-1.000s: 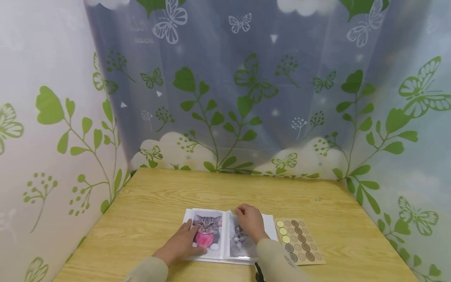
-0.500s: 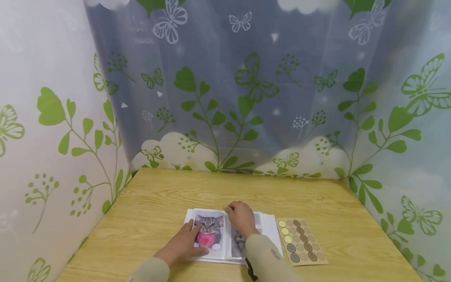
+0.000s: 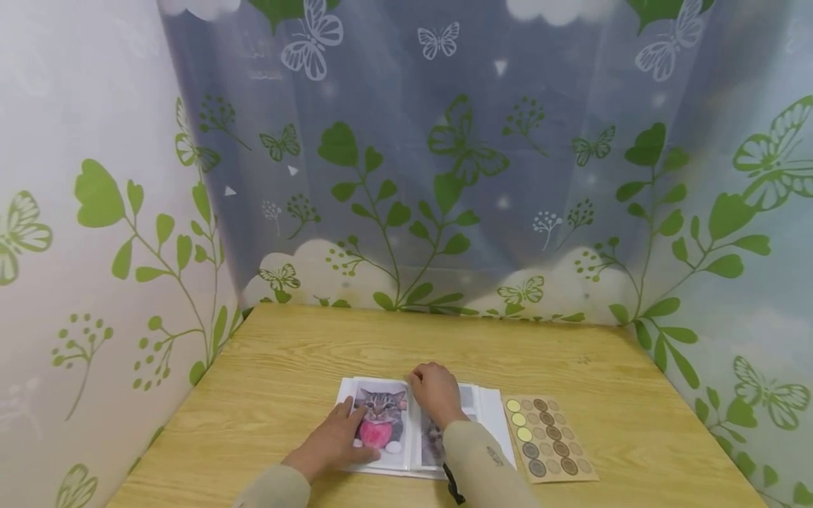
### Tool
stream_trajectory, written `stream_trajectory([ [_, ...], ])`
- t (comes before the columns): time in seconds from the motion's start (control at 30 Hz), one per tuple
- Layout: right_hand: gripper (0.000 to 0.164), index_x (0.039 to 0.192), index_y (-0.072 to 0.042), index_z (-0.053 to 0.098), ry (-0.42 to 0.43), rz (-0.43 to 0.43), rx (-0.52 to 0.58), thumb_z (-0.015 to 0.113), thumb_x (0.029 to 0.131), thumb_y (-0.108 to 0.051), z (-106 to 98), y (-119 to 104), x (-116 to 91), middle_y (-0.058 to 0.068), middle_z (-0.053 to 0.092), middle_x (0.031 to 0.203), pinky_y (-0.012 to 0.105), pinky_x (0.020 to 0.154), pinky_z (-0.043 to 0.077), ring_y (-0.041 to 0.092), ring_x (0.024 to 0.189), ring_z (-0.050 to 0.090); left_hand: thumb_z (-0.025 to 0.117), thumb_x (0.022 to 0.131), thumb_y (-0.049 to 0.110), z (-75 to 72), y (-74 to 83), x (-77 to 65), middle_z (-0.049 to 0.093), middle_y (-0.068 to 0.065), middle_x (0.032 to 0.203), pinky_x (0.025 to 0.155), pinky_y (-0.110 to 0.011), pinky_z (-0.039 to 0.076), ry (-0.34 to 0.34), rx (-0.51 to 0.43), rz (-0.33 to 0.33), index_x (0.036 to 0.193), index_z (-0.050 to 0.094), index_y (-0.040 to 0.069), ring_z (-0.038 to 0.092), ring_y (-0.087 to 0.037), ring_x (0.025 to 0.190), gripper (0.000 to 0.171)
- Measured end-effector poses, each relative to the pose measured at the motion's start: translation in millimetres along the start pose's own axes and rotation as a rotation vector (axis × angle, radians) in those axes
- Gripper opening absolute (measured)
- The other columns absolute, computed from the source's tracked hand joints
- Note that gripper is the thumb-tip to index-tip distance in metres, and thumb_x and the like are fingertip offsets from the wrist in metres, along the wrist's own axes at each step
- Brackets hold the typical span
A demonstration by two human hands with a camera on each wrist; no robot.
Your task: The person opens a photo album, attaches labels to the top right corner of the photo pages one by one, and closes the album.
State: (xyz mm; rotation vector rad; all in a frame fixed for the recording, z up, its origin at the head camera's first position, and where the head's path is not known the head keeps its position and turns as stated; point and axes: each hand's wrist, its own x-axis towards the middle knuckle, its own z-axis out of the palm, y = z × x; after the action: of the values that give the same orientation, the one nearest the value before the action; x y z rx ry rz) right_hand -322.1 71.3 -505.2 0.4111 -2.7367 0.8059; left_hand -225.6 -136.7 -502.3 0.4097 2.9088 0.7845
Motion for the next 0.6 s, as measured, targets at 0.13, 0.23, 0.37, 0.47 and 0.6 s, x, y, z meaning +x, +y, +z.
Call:
stream_trajectory([
  [0.13, 0.017, 0.088, -0.011, 0.075, 0.004, -0.022, 0.000, 0.066, 0.095, -0.024, 3.1, 0.9, 0.1, -0.001, 0.067, 0.076, 0.037, 0.065, 0.051, 0.017, 0.069, 0.060, 0.080, 0.079, 0.044, 1.4, -0.5, -0.3, 0.027, -0.036, 0.152, 0.112, -0.063, 0.026, 0.001, 0.001, -0.003, 0.143, 0.045, -0.007, 0.026, -0.054, 0.139, 0.090],
  [0.23, 0.016, 0.087, -0.012, 0.075, 0.016, -0.041, -0.017, 0.067, 0.094, -0.023, 6.4, 2.2, 1.1, -0.001, 0.068, 0.076, 0.039, 0.068, 0.052, 0.018, 0.070, 0.062, 0.080, 0.079, 0.045, 3.1, -1.6, 0.6, 0.026, -0.035, 0.153, 0.112, -0.063, 0.026, -0.001, 0.000, -0.003, 0.143, 0.045, -0.006, 0.026, -0.053, 0.139, 0.090],
  [0.37, 0.014, 0.087, -0.013, 0.076, 0.020, -0.071, -0.062, 0.069, 0.093, -0.024, 11.4, 3.4, 2.2, -0.002, 0.068, 0.076, 0.040, 0.070, 0.053, 0.019, 0.071, 0.062, 0.080, 0.079, 0.046, 3.7, -3.0, 2.1, 0.027, -0.035, 0.152, 0.112, -0.062, 0.026, -0.005, 0.009, 0.000, 0.143, 0.045, -0.006, 0.026, -0.053, 0.139, 0.090],
  [0.47, 0.014, 0.085, -0.015, 0.076, 0.013, -0.086, -0.093, 0.070, 0.092, -0.025, 13.3, 2.2, 2.2, -0.003, 0.069, 0.077, 0.043, 0.073, 0.053, 0.021, 0.074, 0.063, 0.080, 0.079, 0.046, 3.8, -3.8, 2.8, 0.027, -0.036, 0.152, 0.112, -0.062, 0.027, -0.002, 0.021, 0.004, 0.143, 0.045, -0.007, 0.027, -0.053, 0.139, 0.091],
  [0.6, 0.014, 0.083, -0.016, 0.075, 0.000, -0.084, -0.121, 0.071, 0.091, -0.027, 13.6, -1.6, 1.8, -0.002, 0.067, 0.078, 0.046, 0.075, 0.052, 0.024, 0.079, 0.064, 0.080, 0.078, 0.047, 3.2, -3.8, 2.7, 0.027, -0.036, 0.152, 0.111, -0.063, 0.028, 0.002, 0.027, 0.002, 0.143, 0.044, -0.007, 0.027, -0.053, 0.139, 0.091],
])
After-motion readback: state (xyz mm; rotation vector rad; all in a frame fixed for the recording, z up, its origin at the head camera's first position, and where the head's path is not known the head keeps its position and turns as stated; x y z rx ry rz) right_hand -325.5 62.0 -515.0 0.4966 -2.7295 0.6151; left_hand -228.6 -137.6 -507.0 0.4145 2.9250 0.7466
